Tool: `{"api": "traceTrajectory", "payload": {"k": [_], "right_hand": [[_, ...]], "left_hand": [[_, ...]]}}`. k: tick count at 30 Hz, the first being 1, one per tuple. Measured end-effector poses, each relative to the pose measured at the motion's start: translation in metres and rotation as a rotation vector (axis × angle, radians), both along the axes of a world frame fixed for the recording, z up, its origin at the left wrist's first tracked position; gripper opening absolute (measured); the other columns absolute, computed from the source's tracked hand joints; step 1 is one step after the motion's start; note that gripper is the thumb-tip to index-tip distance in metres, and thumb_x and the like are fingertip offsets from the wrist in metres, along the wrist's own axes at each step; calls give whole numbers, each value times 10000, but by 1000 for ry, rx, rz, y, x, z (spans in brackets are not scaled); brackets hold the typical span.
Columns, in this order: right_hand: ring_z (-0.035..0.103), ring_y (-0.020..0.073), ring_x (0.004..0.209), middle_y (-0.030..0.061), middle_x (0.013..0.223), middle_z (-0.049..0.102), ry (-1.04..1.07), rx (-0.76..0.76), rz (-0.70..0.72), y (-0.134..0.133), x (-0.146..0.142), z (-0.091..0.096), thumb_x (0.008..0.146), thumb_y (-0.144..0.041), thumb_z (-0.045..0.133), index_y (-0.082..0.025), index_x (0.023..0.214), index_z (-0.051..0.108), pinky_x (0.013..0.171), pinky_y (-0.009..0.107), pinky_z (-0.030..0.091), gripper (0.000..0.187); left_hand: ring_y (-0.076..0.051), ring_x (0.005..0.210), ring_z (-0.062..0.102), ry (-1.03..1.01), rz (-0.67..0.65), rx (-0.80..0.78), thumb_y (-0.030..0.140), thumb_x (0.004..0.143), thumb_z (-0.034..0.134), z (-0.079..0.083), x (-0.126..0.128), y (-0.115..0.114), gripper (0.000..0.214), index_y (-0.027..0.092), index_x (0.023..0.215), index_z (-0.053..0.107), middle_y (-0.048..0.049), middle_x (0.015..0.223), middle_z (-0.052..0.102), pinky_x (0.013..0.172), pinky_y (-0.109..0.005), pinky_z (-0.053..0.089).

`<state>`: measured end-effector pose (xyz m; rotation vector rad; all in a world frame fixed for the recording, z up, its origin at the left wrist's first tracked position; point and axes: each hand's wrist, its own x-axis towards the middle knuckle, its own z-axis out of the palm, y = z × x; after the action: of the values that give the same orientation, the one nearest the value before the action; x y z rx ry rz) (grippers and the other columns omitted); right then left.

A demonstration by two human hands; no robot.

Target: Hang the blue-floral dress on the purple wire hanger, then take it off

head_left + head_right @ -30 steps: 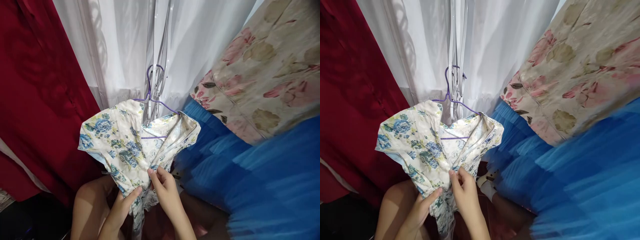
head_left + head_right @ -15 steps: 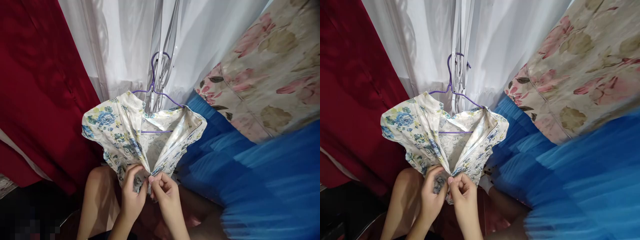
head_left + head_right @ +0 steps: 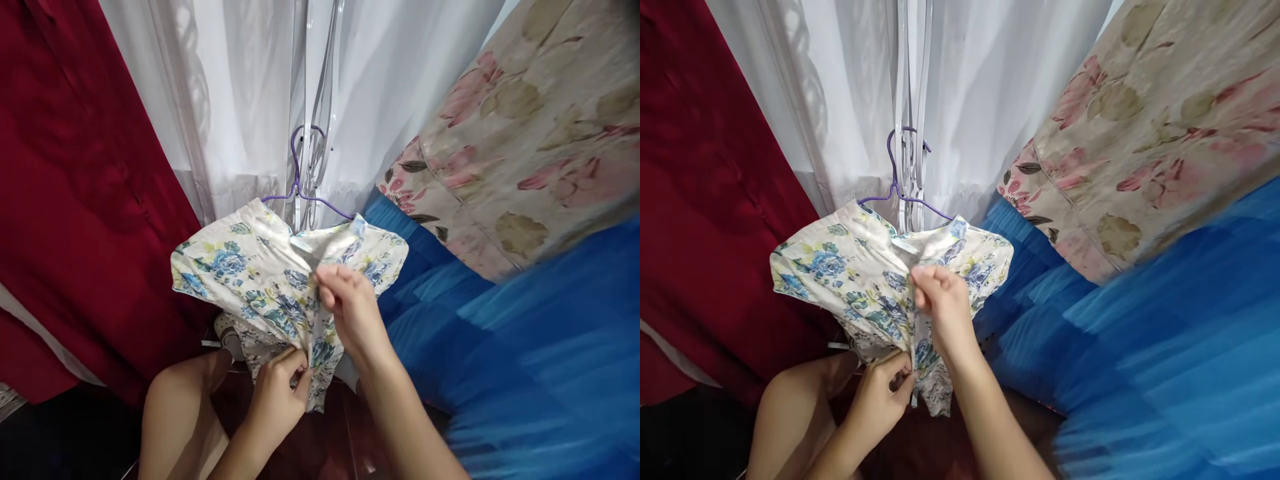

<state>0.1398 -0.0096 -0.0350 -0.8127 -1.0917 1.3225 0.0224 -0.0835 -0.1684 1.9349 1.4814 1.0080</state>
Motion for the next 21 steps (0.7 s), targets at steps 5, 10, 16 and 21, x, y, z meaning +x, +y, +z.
{"api": "traceTrajectory", "payload": {"k": [5, 10, 16, 21], "right_hand": [[270, 44, 399, -52, 459, 496, -38, 194, -13, 33, -20, 56, 810, -289, 697, -165, 616, 591, 410, 220, 189, 254], [378, 56, 427, -57, 473, 527, -82, 243, -27, 20, -17, 38, 859, -330, 681, -185, 673, 566, 447, 209, 252, 263], [429, 72, 448, -61, 491, 532, -149, 272, -6, 3, -13, 34, 871, -363, 680, -199, 706, 545, 478, 219, 301, 268], [385, 87, 464, -75, 511, 458, -182, 362, -3, 11, -25, 21, 899, -425, 641, -219, 729, 489, 484, 233, 275, 307]], "left_hand": [[-190, 715, 597, 133, -3, -41, 149, 864, 550, 7, -18, -1, 152, 205, 724, 558, -29, 771, 636, 635, -281, 378], [-181, 761, 636, -51, -89, 66, 228, 883, 632, 36, -40, 19, 120, 215, 783, 697, -24, 798, 688, 733, -277, 472], [-145, 697, 595, -137, 147, 561, 291, 955, 570, 143, -62, 60, 393, 252, 1346, 594, 11, 768, 644, 766, -275, 505], [-128, 719, 626, 10, 59, 737, 234, 944, 589, 175, -50, 80, 133, 193, 894, 706, -2, 786, 689, 718, -245, 479]]}}
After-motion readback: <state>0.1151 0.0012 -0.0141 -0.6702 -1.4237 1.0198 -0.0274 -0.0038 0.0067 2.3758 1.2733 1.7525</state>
